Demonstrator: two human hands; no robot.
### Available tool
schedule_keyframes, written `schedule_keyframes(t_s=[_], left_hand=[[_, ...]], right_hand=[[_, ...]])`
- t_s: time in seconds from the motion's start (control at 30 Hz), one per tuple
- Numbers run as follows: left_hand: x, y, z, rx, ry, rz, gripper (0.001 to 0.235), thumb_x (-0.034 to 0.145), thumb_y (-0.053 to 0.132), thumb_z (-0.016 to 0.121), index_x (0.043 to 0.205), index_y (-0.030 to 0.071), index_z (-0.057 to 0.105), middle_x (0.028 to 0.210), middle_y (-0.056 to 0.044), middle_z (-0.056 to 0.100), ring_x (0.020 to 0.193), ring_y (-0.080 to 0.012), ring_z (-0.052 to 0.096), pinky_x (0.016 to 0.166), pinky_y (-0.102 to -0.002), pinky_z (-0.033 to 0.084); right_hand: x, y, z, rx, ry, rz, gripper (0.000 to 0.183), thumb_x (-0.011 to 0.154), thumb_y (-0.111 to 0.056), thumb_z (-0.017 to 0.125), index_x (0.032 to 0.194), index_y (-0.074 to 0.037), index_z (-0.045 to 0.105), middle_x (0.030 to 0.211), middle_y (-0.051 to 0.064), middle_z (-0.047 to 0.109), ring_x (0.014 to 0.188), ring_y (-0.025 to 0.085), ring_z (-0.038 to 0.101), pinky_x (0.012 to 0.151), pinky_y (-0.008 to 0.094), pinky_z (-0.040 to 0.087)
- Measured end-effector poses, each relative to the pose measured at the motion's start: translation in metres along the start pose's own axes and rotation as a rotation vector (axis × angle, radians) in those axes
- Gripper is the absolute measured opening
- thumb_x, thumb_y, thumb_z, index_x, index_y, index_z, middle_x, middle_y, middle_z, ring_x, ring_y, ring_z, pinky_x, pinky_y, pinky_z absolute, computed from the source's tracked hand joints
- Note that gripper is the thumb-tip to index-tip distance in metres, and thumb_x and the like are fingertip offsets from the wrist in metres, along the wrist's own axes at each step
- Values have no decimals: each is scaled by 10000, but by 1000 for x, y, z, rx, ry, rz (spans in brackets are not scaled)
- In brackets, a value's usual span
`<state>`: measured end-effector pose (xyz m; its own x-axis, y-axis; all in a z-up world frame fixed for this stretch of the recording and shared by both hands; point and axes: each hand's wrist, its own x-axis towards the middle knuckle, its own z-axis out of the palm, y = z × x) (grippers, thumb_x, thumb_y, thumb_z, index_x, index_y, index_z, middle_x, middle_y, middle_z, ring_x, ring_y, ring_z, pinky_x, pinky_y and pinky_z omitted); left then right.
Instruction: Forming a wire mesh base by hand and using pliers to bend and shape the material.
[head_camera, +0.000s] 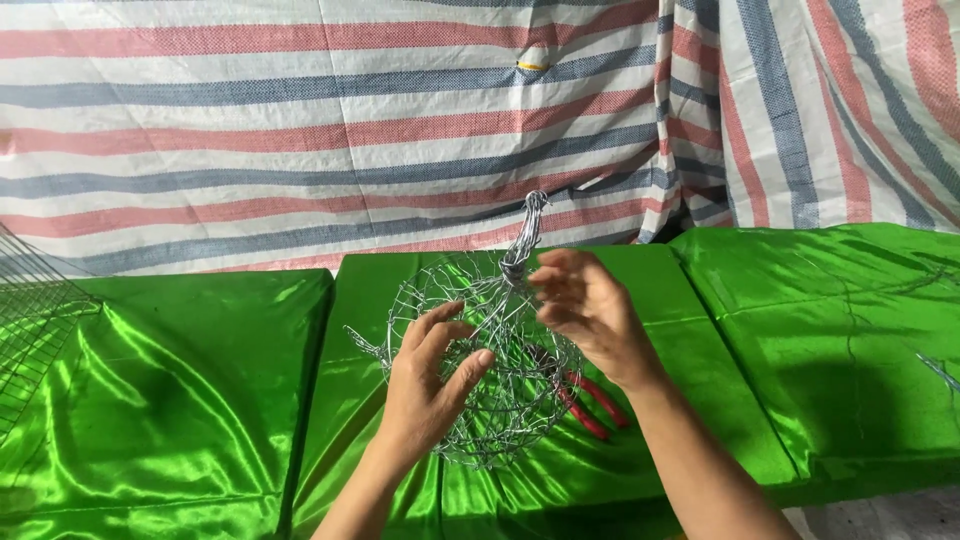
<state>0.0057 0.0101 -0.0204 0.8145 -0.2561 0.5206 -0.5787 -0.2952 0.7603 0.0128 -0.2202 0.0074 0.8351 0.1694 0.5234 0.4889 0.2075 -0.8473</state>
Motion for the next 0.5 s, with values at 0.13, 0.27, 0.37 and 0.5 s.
schedule_keyframes(t_s=[0.13,0.27,0.37,0.5], left_hand=[[-2,-1,2,0,11,-7,488,917,492,612,1055,29,684,1428,-236,556,1269,-400,588,960,-585,562],[-9,-7,5,60,81,56,579,951,510,559,1252,16,599,1440,-252,520,1288,-407,561,1002,-569,541],[-22,-18,1,72,139,77,600,981,476,524,1334,-9,536,1462,-265,506,1302,-406,553,1052,-558,511],[-52,-34,-2,134,224,-6,590,971,329,587,1437,1,435,1496,-285,488,1366,-429,514,1126,-582,441]], right_hand=[[-32,2,2,-345,178,-22,304,997,-251,603,1236,-65,595,1051,65,706,920,149,667,803,267,598],[-57,14,5,-423,229,-22,261,964,-154,614,1179,-6,619,1050,108,684,812,150,602,659,254,520],[-65,12,10,-554,272,-12,306,937,-166,632,1197,-6,606,1241,156,692,988,220,702,852,326,622],[-65,8,19,-743,309,-60,346,938,-190,633,1210,20,592,1323,184,667,1115,265,699,936,362,584]])
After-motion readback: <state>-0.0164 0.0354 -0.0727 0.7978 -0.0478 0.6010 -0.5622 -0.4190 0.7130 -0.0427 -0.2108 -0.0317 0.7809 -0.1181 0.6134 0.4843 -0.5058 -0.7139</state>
